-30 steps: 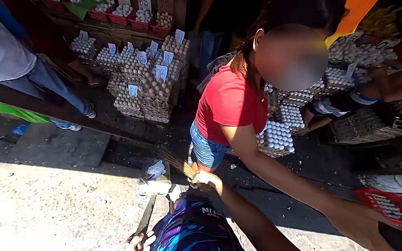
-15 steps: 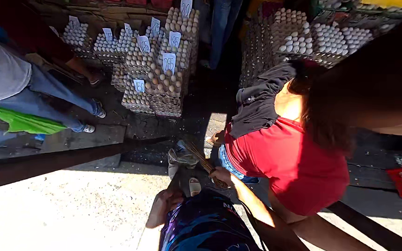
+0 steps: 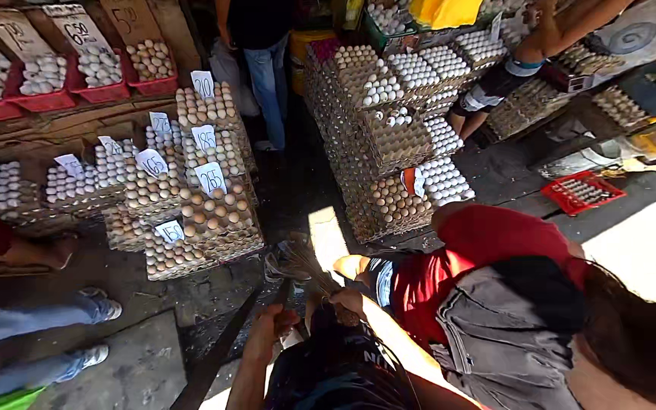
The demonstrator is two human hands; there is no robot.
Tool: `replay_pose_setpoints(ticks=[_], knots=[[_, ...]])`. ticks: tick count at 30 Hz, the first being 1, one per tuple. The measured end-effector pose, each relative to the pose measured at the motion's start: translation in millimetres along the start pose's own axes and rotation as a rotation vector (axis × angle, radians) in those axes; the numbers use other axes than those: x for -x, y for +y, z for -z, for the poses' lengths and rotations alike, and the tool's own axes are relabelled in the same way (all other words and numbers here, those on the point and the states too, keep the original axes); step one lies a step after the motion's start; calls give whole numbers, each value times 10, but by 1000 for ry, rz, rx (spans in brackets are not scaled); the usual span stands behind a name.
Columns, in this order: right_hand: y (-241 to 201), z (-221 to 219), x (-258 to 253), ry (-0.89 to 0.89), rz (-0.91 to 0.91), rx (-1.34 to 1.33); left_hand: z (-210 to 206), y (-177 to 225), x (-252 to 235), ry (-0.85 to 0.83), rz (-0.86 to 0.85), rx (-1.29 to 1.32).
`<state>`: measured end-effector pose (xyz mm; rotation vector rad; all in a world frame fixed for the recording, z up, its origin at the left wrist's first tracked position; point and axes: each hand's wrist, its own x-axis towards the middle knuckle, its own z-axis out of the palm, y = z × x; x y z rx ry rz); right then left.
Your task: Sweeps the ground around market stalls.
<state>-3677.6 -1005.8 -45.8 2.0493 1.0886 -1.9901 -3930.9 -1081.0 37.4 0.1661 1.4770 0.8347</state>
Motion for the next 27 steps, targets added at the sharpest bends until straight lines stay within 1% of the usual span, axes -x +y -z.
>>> replay_pose_setpoints(ticks=[2, 5, 8, 11, 13, 15, 16, 18, 23, 27], knots=[[-77, 88, -67, 17, 50, -99, -101, 277, -232, -12, 3, -2], [-225, 230, -190, 89, 165, -303, -303, 629, -641, -23, -8, 26], [-345, 400, -547, 167, 233, -486, -529, 1005, -1085, -43, -3, 11], [-711, 853, -865, 140, 199, -424, -765, 1416, -1609, -34, -23, -9], [-1020, 1199, -1088, 67, 147, -315, -930, 1766, -1966, -23, -41, -43], [-1312, 1458, -1153, 19, 150, -236, -1075, 2059, -2233, -4, -26, -63], [-1525, 1647, -1195, 13, 162, -203, -1188, 2255, -2404, -7, -29, -48], [-1854, 1889, -1243, 0, 155, -163, -1307, 2582, -2683, 0, -22, -4], [-2151, 2402, -1167, 43, 141, -119, -1657, 3131, -3141, -26, -13, 73], [-2063, 2584, -1066, 68, 202, -229, -1934, 3567, -3496, -12, -33, 56]])
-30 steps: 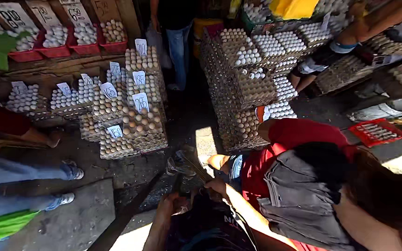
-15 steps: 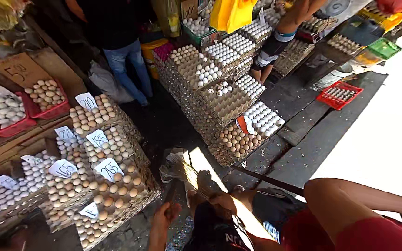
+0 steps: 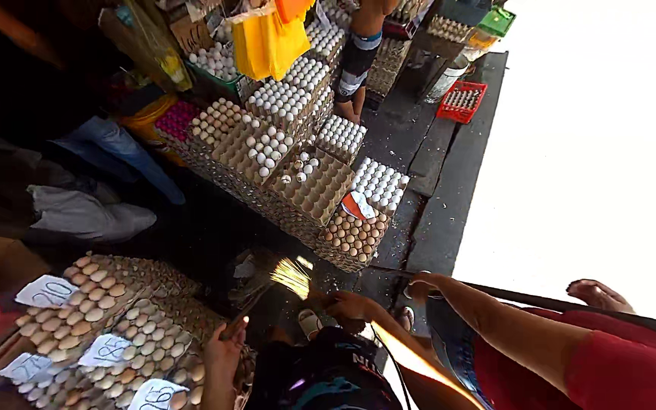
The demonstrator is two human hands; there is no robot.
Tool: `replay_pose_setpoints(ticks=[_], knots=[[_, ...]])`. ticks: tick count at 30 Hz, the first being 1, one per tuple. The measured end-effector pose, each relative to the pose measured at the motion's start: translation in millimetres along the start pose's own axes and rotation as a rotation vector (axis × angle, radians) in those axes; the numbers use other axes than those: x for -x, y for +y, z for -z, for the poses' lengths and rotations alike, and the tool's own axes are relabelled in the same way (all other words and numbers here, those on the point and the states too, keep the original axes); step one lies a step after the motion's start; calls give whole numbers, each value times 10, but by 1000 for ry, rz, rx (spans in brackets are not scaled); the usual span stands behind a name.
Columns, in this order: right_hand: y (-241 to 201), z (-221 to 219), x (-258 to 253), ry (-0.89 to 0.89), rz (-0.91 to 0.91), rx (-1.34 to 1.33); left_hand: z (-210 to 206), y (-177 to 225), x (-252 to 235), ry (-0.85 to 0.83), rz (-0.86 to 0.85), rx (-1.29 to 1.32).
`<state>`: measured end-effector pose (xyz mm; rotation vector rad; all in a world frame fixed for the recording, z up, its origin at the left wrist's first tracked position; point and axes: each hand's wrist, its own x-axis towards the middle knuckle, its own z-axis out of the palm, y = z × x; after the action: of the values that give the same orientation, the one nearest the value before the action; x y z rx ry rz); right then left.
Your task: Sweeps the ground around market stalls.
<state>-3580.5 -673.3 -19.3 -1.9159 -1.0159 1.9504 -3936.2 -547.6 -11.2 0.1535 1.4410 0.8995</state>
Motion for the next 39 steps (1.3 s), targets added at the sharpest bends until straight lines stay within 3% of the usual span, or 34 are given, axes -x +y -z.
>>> replay_pose_setpoints(ticks=[6, 10, 14, 18, 22, 27, 30, 39], knots=[[-24, -76, 116, 140, -71, -214, -211, 543, -661, -51, 11, 13], [-207, 13, -120, 129, -40, 105, -229, 763, -1079, -48, 29, 43], [-588, 17, -610, 117, -217, 159, -136, 1117, -1408, -57, 49, 41], [-1447, -57, -884, 162, -326, 89, -1, 1694, -1593, -63, 85, 69], [-2249, 13, -1166, 137, -201, 128, 46, 2166, -1805, -81, 105, 72], [-2897, 72, -1471, 148, -63, -133, -83, 2522, -2056, -57, 92, 83], [-3240, 210, -1741, 100, -74, -217, -138, 2701, -2268, -44, 93, 85], [-4462, 998, -3246, -1, -123, -97, -803, 3857, -2715, 73, 56, 65]])
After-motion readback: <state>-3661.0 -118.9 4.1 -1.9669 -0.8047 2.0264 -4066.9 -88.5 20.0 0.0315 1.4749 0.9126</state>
